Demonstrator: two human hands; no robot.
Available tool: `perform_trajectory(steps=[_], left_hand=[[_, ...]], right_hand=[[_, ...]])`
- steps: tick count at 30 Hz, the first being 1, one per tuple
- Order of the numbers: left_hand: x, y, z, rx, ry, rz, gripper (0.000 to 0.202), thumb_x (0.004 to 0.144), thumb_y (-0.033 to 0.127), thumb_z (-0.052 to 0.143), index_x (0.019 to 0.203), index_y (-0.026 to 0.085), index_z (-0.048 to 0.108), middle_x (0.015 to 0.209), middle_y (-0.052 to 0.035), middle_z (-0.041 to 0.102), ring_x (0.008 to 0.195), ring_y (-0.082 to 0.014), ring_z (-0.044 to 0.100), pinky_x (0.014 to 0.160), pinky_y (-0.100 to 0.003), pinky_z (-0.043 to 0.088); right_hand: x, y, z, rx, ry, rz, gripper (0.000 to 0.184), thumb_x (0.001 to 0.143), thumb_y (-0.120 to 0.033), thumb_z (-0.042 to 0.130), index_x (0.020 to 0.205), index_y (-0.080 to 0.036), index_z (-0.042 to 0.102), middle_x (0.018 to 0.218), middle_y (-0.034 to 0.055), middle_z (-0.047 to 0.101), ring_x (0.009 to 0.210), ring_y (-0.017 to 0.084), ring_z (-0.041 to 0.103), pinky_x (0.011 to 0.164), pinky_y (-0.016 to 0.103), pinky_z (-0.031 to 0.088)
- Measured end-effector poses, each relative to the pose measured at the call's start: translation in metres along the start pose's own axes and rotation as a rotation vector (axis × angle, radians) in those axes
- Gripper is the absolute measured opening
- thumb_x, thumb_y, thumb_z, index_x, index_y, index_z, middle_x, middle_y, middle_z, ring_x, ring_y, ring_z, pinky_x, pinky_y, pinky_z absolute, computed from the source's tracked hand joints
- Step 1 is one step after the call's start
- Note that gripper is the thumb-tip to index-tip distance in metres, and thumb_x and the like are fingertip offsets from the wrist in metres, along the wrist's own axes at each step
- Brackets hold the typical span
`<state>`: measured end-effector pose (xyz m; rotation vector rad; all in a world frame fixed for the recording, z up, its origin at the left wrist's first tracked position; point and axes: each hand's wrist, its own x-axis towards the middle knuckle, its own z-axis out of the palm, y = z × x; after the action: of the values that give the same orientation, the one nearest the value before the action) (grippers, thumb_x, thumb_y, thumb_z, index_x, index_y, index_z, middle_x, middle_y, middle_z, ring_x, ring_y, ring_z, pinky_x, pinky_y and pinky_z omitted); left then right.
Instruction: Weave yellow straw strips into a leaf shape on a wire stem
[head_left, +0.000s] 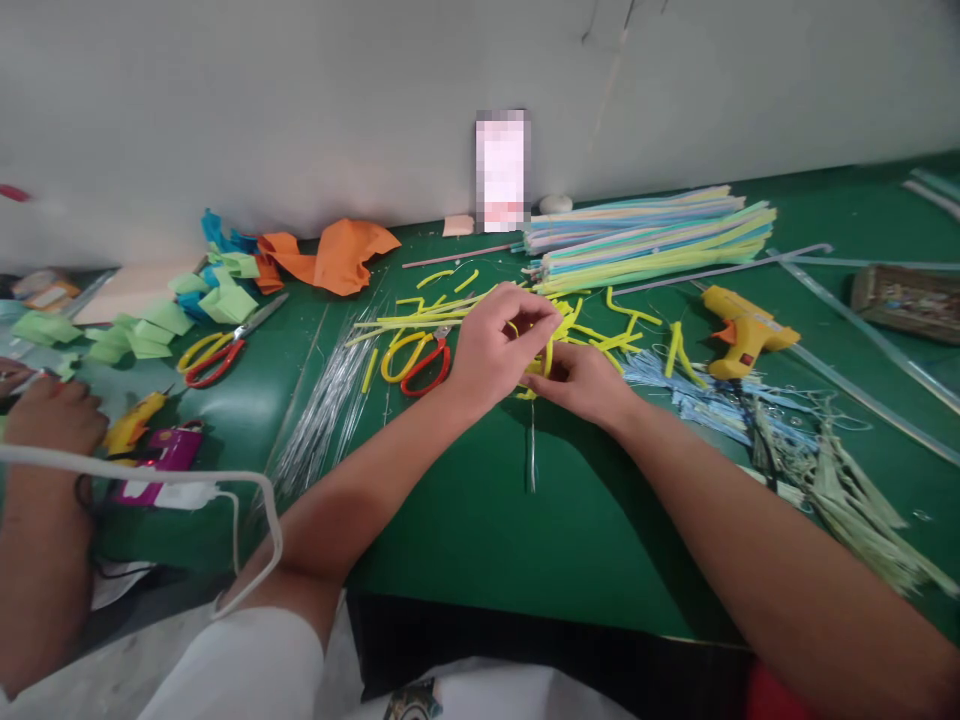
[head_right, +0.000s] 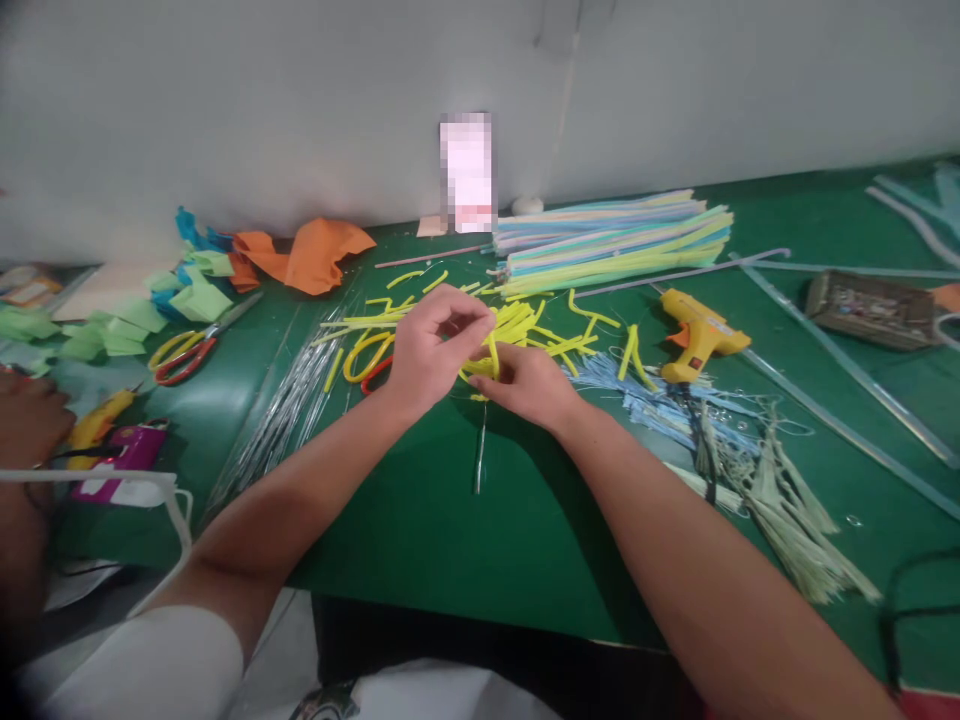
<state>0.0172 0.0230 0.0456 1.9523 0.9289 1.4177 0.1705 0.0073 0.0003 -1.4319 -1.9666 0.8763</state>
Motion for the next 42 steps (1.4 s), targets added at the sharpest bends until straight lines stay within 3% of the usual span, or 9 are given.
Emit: perform_trajectory(steps=[9,14,17,20,24,27,30,33,42], left_hand=[[0.000,0.006,-0.002,-0.090,0.022,-0.033,0.007,0.087,0.023,0.063,0.082,0.018,0.064,0.081,0.0001,0.062,0.068,-0.0085,0.063,0.063,-0.022,0.053],[0.000,0.006,-0.005,-0.191,0.105,-0.080,0.011,0.088,0.027,0.064,0.082,0.019,0.061,0.080,0.0008,0.063,0.062,-0.0074,0.065,0.059,-0.021,0.053],[0.002,-0.007,-0.005,-0.249,0.193,-0.150,0.012,0.087,0.029,0.066,0.084,0.019,0.061,0.071,0.0028,0.062,0.060,-0.0076,0.065,0.060,-0.021,0.054],[0.007,-0.028,-0.004,-0.305,0.319,-0.303,0.012,0.087,0.031,0.066,0.085,0.019,0.061,0.063,0.0050,0.060,0.057,-0.0069,0.062,0.061,-0.022,0.054],[0.011,-0.044,-0.004,-0.366,0.405,-0.448,0.013,0.086,0.031,0.066,0.084,0.019,0.060,0.064,0.0053,0.059,0.058,-0.0061,0.061,0.062,-0.022,0.054],[0.007,-0.029,0.000,-0.376,0.362,-0.379,0.013,0.086,0.030,0.066,0.085,0.018,0.060,0.065,0.0047,0.059,0.058,-0.0061,0.061,0.061,-0.022,0.054],[-0.001,-0.002,0.006,-0.342,0.215,-0.252,0.013,0.086,0.029,0.067,0.084,0.019,0.061,0.068,0.0038,0.061,0.058,-0.0063,0.062,0.061,-0.021,0.054],[-0.008,0.017,0.009,-0.318,0.137,-0.137,0.015,0.087,0.031,0.066,0.081,0.019,0.060,0.077,0.0024,0.061,0.060,-0.0060,0.064,0.058,-0.020,0.053],[-0.001,0.003,0.002,-0.310,0.222,-0.139,0.014,0.088,0.031,0.066,0.084,0.019,0.058,0.070,0.0039,0.060,0.057,-0.0061,0.062,0.059,-0.021,0.053]], right_hand=[[0.004,-0.002,0.006,-0.209,-0.067,0.071,0.031,0.072,-0.039,0.070,0.099,-0.023,0.071,0.064,-0.0020,0.061,0.057,0.015,0.051,0.056,0.027,0.032],[0.005,-0.007,0.005,-0.211,-0.064,0.100,0.027,0.073,-0.039,0.069,0.095,-0.023,0.070,0.065,-0.0026,0.058,0.058,0.014,0.051,0.054,0.027,0.030],[0.006,-0.009,0.005,-0.223,-0.090,0.113,0.021,0.073,-0.039,0.069,0.085,-0.023,0.065,0.065,-0.0034,0.056,0.059,0.014,0.050,0.055,0.027,0.029],[0.006,-0.011,0.006,-0.276,-0.096,0.108,0.021,0.072,-0.037,0.069,0.073,-0.022,0.054,0.064,-0.0034,0.055,0.057,0.013,0.048,0.053,0.027,0.026],[0.005,-0.013,0.009,-0.286,-0.067,0.112,0.023,0.073,-0.036,0.068,0.073,-0.023,0.049,0.066,-0.0029,0.058,0.058,0.014,0.049,0.052,0.027,0.026],[0.005,-0.014,0.014,-0.310,0.004,0.140,0.023,0.074,-0.042,0.067,0.077,-0.023,0.054,0.067,-0.0010,0.060,0.059,0.016,0.052,0.051,0.027,0.026],[0.004,-0.015,0.019,-0.346,0.066,0.147,0.025,0.076,-0.047,0.065,0.080,-0.023,0.060,0.067,0.0028,0.063,0.060,0.019,0.056,0.051,0.028,0.027],[0.004,-0.017,0.022,-0.391,0.075,0.159,0.022,0.079,-0.043,0.060,0.077,-0.021,0.064,0.065,0.0060,0.064,0.059,0.021,0.058,0.051,0.030,0.027],[0.005,-0.013,0.022,-0.341,0.112,0.106,0.027,0.087,-0.031,0.050,0.106,-0.020,0.065,0.074,0.0053,0.069,0.063,0.019,0.060,0.055,0.028,0.033]])
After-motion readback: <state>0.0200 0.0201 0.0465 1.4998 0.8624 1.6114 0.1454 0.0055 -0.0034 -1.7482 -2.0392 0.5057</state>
